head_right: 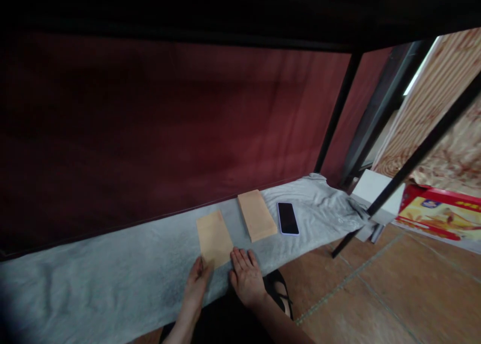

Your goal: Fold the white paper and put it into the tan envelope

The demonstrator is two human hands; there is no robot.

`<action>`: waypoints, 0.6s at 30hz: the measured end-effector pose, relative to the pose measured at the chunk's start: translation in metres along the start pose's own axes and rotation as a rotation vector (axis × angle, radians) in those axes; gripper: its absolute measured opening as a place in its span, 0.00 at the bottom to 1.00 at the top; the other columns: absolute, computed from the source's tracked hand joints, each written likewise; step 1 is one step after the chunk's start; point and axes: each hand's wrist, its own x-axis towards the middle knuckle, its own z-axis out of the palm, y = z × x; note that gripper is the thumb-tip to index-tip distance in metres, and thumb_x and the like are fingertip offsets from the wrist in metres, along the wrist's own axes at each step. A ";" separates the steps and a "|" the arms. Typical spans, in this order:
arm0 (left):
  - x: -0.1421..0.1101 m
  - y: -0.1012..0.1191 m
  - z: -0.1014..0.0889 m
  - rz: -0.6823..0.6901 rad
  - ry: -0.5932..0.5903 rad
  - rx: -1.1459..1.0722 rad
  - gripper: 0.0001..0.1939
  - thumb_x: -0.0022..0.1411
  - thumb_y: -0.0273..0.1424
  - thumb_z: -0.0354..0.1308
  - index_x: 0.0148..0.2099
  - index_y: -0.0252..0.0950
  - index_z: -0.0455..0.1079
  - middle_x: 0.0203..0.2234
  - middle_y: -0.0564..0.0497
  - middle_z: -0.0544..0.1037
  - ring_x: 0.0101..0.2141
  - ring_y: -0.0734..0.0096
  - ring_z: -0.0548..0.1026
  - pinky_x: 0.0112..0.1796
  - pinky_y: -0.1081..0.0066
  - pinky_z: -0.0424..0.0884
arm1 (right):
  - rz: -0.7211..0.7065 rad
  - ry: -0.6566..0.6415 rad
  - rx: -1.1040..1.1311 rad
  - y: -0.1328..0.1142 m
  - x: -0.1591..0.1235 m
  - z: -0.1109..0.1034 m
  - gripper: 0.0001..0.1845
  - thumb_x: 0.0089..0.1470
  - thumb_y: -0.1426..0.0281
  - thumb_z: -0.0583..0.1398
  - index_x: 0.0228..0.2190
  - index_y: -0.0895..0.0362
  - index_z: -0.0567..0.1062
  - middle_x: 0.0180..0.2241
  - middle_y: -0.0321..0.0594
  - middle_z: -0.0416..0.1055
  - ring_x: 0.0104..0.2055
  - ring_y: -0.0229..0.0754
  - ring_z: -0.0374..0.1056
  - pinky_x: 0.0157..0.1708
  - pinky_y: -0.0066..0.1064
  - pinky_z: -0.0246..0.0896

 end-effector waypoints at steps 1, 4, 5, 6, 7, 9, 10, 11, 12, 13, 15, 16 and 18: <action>0.004 0.004 -0.003 -0.060 -0.005 -0.082 0.22 0.67 0.37 0.47 0.59 0.35 0.65 0.47 0.41 0.79 0.47 0.57 0.78 0.47 0.55 0.76 | 0.000 0.001 0.000 0.000 0.000 0.000 0.28 0.65 0.69 0.54 0.64 0.59 0.60 0.63 0.44 0.62 0.63 0.48 0.61 0.65 0.45 0.48; 0.011 0.019 -0.014 -0.250 0.017 -0.204 0.17 0.64 0.36 0.52 0.52 0.37 0.69 0.38 0.46 0.81 0.39 0.61 0.80 0.40 0.60 0.77 | 0.009 0.004 -0.005 -0.001 0.001 0.001 0.28 0.64 0.68 0.55 0.64 0.58 0.61 0.62 0.45 0.64 0.62 0.48 0.62 0.65 0.45 0.49; 0.012 0.023 -0.017 -0.293 0.005 -0.218 0.17 0.63 0.36 0.53 0.51 0.37 0.70 0.36 0.47 0.81 0.37 0.62 0.80 0.38 0.61 0.77 | 0.013 0.006 -0.007 -0.002 0.001 0.002 0.28 0.64 0.68 0.55 0.64 0.58 0.61 0.62 0.45 0.64 0.62 0.48 0.62 0.65 0.45 0.50; 0.013 0.027 -0.021 -0.334 -0.012 -0.232 0.16 0.62 0.37 0.54 0.50 0.36 0.70 0.34 0.47 0.81 0.35 0.62 0.80 0.35 0.63 0.77 | 0.017 0.011 -0.007 -0.002 0.001 0.002 0.28 0.64 0.67 0.56 0.64 0.57 0.62 0.61 0.45 0.65 0.62 0.48 0.62 0.65 0.45 0.50; 0.014 0.031 -0.024 -0.375 -0.034 -0.244 0.16 0.61 0.38 0.55 0.49 0.36 0.71 0.32 0.48 0.81 0.33 0.63 0.80 0.32 0.65 0.76 | 0.024 0.018 -0.003 -0.003 0.001 0.003 0.28 0.64 0.66 0.56 0.63 0.57 0.62 0.61 0.44 0.65 0.62 0.47 0.62 0.65 0.45 0.50; 0.017 0.034 -0.028 -0.445 -0.082 -0.267 0.16 0.59 0.38 0.57 0.47 0.36 0.72 0.29 0.50 0.80 0.29 0.64 0.80 0.29 0.67 0.75 | 0.034 0.030 0.013 -0.003 0.001 0.003 0.27 0.65 0.64 0.56 0.63 0.56 0.64 0.61 0.44 0.65 0.62 0.47 0.62 0.65 0.44 0.50; 0.019 0.035 -0.030 -0.474 -0.101 -0.276 0.15 0.58 0.37 0.58 0.46 0.37 0.72 0.28 0.50 0.80 0.27 0.65 0.80 0.28 0.67 0.75 | 0.037 0.032 0.025 -0.003 0.002 0.003 0.27 0.65 0.63 0.56 0.62 0.56 0.64 0.61 0.44 0.65 0.62 0.47 0.62 0.65 0.44 0.51; 0.021 0.034 -0.031 -0.493 -0.117 -0.292 0.13 0.58 0.35 0.58 0.44 0.38 0.72 0.28 0.51 0.80 0.27 0.65 0.80 0.28 0.66 0.75 | 0.039 0.032 0.039 -0.002 0.002 0.003 0.27 0.65 0.63 0.56 0.62 0.55 0.64 0.61 0.43 0.65 0.62 0.46 0.62 0.65 0.44 0.52; 0.023 0.033 -0.031 -0.499 -0.129 -0.317 0.10 0.58 0.33 0.57 0.43 0.39 0.72 0.30 0.50 0.81 0.28 0.65 0.80 0.30 0.65 0.76 | 0.037 0.026 0.057 -0.001 0.002 0.002 0.27 0.65 0.63 0.56 0.62 0.55 0.64 0.62 0.43 0.65 0.62 0.46 0.62 0.65 0.44 0.52; 0.024 0.031 -0.032 -0.495 -0.130 -0.355 0.08 0.58 0.30 0.57 0.41 0.39 0.72 0.31 0.49 0.82 0.30 0.64 0.81 0.33 0.63 0.77 | 0.031 0.015 0.077 0.000 0.003 0.001 0.27 0.65 0.64 0.56 0.63 0.55 0.63 0.62 0.43 0.64 0.63 0.46 0.62 0.65 0.44 0.53; 0.027 0.030 -0.032 -0.473 -0.093 -0.452 0.07 0.57 0.27 0.57 0.39 0.40 0.71 0.35 0.48 0.82 0.34 0.62 0.82 0.38 0.59 0.78 | 0.028 -0.011 0.133 0.003 0.002 -0.003 0.27 0.64 0.67 0.56 0.63 0.55 0.63 0.62 0.42 0.64 0.63 0.45 0.61 0.65 0.43 0.54; 0.029 0.030 -0.032 -0.461 -0.065 -0.497 0.07 0.56 0.27 0.58 0.39 0.40 0.71 0.36 0.48 0.82 0.35 0.61 0.82 0.40 0.58 0.78 | 0.035 -0.021 0.168 0.005 0.000 -0.006 0.27 0.63 0.69 0.56 0.63 0.56 0.63 0.62 0.43 0.64 0.63 0.44 0.61 0.64 0.41 0.55; 0.035 0.037 -0.030 -0.438 -0.048 -0.562 0.10 0.53 0.28 0.62 0.40 0.39 0.71 0.37 0.47 0.82 0.36 0.60 0.82 0.43 0.56 0.78 | 0.064 -0.034 0.245 0.011 -0.005 -0.013 0.28 0.62 0.72 0.54 0.63 0.57 0.63 0.63 0.43 0.63 0.63 0.43 0.61 0.63 0.38 0.57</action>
